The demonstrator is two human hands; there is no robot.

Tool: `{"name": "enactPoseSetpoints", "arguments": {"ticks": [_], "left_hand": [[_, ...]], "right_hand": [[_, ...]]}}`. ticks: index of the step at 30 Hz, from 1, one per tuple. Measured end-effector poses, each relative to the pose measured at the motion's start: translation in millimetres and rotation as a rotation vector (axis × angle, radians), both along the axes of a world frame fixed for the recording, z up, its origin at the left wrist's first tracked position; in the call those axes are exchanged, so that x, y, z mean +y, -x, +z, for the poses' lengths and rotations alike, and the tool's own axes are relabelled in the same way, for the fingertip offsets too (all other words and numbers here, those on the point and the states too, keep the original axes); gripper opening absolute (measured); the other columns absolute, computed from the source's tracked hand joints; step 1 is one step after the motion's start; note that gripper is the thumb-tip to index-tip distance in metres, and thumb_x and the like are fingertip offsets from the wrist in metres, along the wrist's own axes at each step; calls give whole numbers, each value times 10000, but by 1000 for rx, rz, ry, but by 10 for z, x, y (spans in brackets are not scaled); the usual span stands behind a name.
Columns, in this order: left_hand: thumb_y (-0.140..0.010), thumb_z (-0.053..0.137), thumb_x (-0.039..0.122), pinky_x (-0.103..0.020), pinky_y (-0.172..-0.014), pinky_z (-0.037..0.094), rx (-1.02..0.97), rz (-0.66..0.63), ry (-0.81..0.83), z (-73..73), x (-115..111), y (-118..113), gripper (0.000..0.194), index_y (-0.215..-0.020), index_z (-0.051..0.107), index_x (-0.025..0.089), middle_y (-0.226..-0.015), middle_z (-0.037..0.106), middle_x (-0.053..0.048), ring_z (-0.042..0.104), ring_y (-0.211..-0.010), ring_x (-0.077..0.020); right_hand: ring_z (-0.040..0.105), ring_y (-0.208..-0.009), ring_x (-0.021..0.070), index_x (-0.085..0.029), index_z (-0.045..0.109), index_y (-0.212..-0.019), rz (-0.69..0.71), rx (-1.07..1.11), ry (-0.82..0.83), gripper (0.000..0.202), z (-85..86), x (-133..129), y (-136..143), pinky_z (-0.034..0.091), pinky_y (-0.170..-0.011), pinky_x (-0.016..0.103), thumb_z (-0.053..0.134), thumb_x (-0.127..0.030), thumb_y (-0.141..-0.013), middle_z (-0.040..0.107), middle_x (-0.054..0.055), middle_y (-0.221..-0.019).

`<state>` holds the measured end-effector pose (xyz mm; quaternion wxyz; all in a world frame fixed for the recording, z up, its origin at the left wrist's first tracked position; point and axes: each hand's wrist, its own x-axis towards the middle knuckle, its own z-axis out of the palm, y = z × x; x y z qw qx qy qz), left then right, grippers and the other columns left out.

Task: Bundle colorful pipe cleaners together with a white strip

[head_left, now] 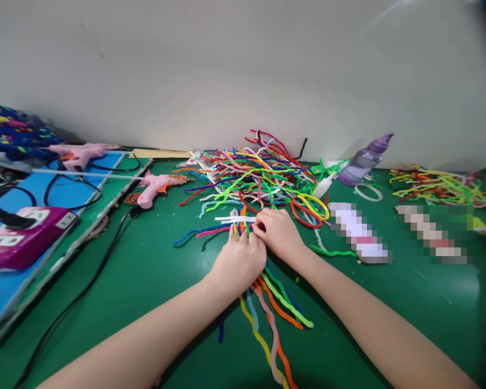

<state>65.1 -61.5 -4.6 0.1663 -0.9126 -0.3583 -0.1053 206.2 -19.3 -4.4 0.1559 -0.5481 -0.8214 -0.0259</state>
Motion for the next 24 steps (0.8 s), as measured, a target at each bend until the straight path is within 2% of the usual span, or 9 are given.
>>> {"name": "enactPoseSetpoints", "arguments": {"ticks": [3,5,7,12,17,24], "left_hand": [[-797,416,47,-465,-752,529,9,-8,17,12,6,5,212,-840,622,74,-760,627,-135,624,-685,-215],[-796,419,52,-450,-737,533,8,-2,36,23,10,8,201,-817,618,78,-755,624,-135,621,-681,-212],[-795,420,57,-429,-695,540,3,-2,56,29,13,8,194,-803,613,78,-746,619,-140,620,-673,-217],[-796,399,45,-433,-674,539,-1,-14,41,20,7,4,217,-793,614,72,-740,625,-159,626,-684,-232],[-795,409,49,-436,-659,535,16,-27,2,-31,6,-1,220,-829,626,60,-780,639,-172,633,-701,-250],[-845,390,97,-532,-757,499,-11,-28,-9,-65,1,0,241,-890,621,49,-772,635,-165,629,-722,-264]], "right_hand": [[551,-756,156,-180,596,-741,-17,34,21,104,11,-4,5,304,-704,305,566,-228,-828,624,24,-780],[556,-824,170,-192,623,-822,32,72,20,57,22,1,-9,311,-743,315,574,-222,-828,643,27,-846],[547,-889,176,-206,635,-886,107,96,7,93,25,9,-23,310,-791,325,564,-181,-831,651,25,-904],[539,-898,167,-190,650,-863,213,61,2,136,13,18,-29,335,-811,320,527,-136,-843,651,33,-890],[554,-865,162,-175,663,-850,212,49,47,140,28,29,-23,364,-790,301,525,-186,-864,655,39,-851],[570,-852,157,-167,656,-856,157,62,48,113,2,55,-6,393,-786,289,545,-156,-847,654,40,-861]]}}
